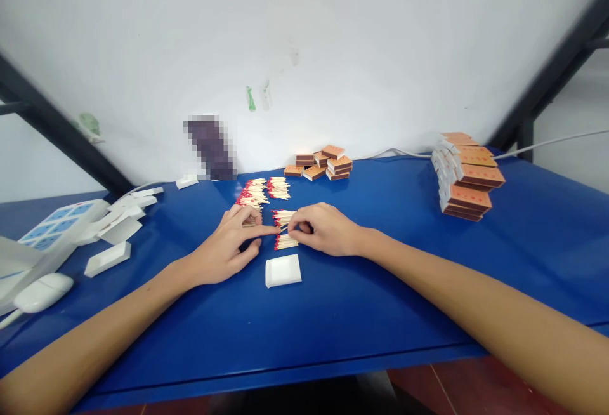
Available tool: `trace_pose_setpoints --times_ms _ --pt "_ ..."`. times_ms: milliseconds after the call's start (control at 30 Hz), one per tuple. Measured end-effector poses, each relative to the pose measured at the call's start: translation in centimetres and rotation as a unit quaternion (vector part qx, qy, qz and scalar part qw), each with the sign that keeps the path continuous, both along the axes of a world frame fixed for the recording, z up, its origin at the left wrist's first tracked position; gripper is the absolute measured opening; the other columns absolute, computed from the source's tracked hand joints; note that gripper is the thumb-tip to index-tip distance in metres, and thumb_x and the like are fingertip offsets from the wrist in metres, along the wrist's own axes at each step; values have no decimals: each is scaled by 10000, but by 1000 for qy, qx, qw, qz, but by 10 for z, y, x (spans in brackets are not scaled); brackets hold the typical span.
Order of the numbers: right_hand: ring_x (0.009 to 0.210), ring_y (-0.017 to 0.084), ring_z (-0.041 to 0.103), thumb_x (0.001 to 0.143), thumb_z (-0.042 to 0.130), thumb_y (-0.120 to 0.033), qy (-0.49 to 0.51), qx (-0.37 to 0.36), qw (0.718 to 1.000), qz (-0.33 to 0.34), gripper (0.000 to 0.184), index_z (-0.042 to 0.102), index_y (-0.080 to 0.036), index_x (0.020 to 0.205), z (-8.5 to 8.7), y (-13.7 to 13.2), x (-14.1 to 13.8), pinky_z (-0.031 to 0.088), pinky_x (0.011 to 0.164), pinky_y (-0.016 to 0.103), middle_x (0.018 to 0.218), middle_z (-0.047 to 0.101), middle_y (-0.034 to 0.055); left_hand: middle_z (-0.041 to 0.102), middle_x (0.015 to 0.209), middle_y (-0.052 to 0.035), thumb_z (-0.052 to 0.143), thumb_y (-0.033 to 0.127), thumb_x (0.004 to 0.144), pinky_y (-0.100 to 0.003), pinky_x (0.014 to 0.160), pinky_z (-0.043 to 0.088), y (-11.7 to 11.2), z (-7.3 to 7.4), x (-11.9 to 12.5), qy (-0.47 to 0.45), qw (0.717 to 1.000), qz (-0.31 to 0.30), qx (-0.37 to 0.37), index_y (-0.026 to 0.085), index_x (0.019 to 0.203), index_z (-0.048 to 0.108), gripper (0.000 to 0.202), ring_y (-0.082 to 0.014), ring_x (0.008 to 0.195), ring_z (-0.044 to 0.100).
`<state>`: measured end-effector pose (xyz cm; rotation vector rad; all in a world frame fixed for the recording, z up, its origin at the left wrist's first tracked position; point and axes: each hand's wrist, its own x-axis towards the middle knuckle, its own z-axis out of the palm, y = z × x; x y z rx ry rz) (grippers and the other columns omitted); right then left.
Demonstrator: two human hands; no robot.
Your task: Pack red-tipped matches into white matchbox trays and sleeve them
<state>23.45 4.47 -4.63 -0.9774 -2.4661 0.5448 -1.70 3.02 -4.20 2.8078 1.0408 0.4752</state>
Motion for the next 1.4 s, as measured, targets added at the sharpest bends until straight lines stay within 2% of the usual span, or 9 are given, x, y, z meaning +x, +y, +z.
trace_pose_setpoints --times_ms 233,367,533,800,1033,1167,1267,1333,1400 --pt "567 103 439 904 572 -265 6 5 1000 -1 149 692 -184 868 0 0 0 304 568 238 617 523 -36 501 1045 -66 463 163 902 -438 928 373 1 -1 -1 1 1000 -6 3 332 1288 629 453 -233 994 440" --pt "553 97 434 890 589 -253 5 7 1000 -5 134 691 -187 946 0 -1 -1 295 562 233 615 506 -47 502 1053 -66 475 163 900 -432 922 371 1 -1 -1 -3 1000 -11 6 336 1270 642 441 -234 993 440" --pt "556 93 430 904 565 -250 6 12 1000 -13 143 687 -174 900 1 -2 -1 296 558 234 615 500 -43 508 1056 -65 470 162 908 -427 937 363 0 1 -1 -7 1000 -15 6 323 1257 652 425 -233 1006 446" --pt "576 93 445 852 672 -409 10 2 1000 16 239 703 -181 917 7 -3 1 330 561 233 663 509 -39 516 985 -58 447 185 936 -407 891 350 -1 2 1 2 1000 -18 15 310 1234 665 389 -214 956 472" --pt "608 107 505 868 664 -317 12 -15 1000 24 160 719 -173 824 9 -4 1 358 574 237 708 618 0 568 897 -44 435 191 945 -380 808 340 -5 2 1 -23 998 1 57 247 1240 651 370 -189 865 531" --pt "620 106 518 870 661 -291 15 1 999 38 135 692 -169 820 8 -4 0 371 595 233 710 624 -5 625 792 -34 455 218 945 -362 783 366 -4 2 3 -56 995 0 86 185 1056 717 286 -173 784 569" --pt "616 105 512 884 639 -276 2 18 999 39 139 670 -166 805 6 -4 -1 370 607 235 700 613 -11 627 662 -6 486 245 944 -326 717 396 -5 -1 5 -83 991 1 101 177 940 733 256 -142 641 554" --pt "614 106 506 901 617 -281 -7 29 999 42 158 669 -164 807 6 -5 -2 365 613 239 697 612 -9 602 597 14 508 266 941 -298 664 414 -5 -3 7 -87 992 9 93 171 1001 727 246 -127 560 522" --pt "620 108 509 909 605 -281 -11 42 998 45 169 673 -164 809 5 -6 -3 359 621 242 697 616 -7 603 616 13 522 289 939 -277 625 427 -6 -4 8 -78 994 20 73 158 1099 703 275 -123 546 516"
